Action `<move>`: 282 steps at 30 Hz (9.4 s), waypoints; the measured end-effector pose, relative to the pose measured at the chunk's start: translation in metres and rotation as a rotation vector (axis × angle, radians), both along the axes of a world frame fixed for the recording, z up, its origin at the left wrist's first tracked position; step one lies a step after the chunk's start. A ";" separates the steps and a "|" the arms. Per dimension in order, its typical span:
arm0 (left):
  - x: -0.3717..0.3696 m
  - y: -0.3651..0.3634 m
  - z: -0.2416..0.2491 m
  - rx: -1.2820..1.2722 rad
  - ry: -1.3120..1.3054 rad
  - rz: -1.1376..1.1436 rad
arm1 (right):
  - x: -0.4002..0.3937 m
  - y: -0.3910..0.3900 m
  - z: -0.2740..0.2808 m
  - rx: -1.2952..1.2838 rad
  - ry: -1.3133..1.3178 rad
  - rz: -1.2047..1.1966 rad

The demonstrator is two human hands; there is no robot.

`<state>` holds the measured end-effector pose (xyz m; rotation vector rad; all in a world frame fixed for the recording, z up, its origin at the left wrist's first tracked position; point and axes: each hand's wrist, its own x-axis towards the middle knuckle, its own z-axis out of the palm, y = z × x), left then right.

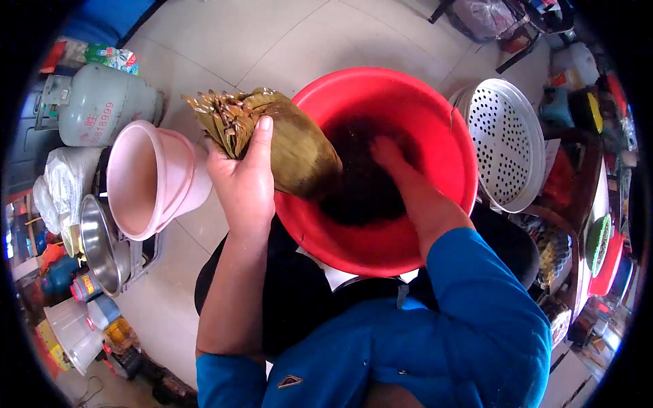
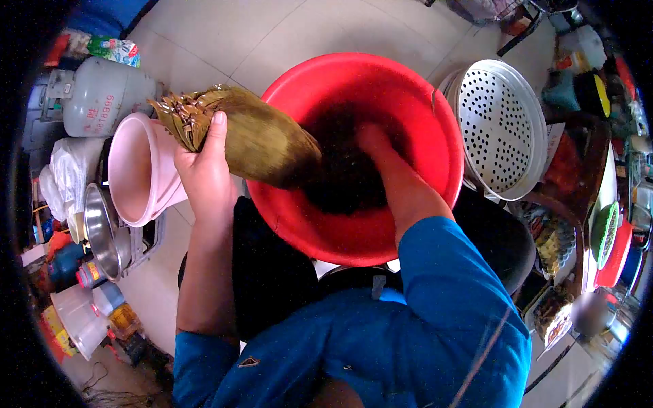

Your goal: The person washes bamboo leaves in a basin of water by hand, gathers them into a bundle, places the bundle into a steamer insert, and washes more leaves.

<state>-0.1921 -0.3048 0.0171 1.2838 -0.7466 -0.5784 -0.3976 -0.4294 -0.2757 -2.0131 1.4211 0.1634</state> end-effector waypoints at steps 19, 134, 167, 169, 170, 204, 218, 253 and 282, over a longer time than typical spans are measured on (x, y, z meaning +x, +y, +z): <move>-0.008 -0.007 0.006 0.032 0.309 -0.216 | 0.057 0.019 0.287 0.756 -0.889 0.206; 0.007 0.009 0.003 -0.041 -0.124 -0.022 | 0.093 0.035 0.237 0.551 -0.870 0.243; 0.015 0.001 0.018 -0.097 0.099 0.048 | 0.031 -0.010 0.277 0.515 -0.866 0.291; 0.015 0.003 0.017 -0.109 0.127 -0.003 | 0.045 0.008 0.288 0.543 -1.044 0.420; 0.017 0.004 0.013 -0.080 0.114 -0.020 | 0.054 0.015 0.291 0.531 -1.019 0.498; 0.030 0.034 0.031 0.057 -0.089 -0.047 | 0.068 0.044 -0.010 -0.068 -0.161 0.007; 0.026 0.022 0.022 0.072 0.006 -0.052 | 0.011 -0.008 0.026 0.613 -0.706 -0.164; -0.005 0.001 0.013 -0.093 -0.358 -0.192 | 0.084 0.012 0.283 0.675 -0.989 0.317; 0.026 0.013 0.042 -0.053 -0.155 0.120 | -0.034 0.019 -0.008 0.204 0.031 -0.157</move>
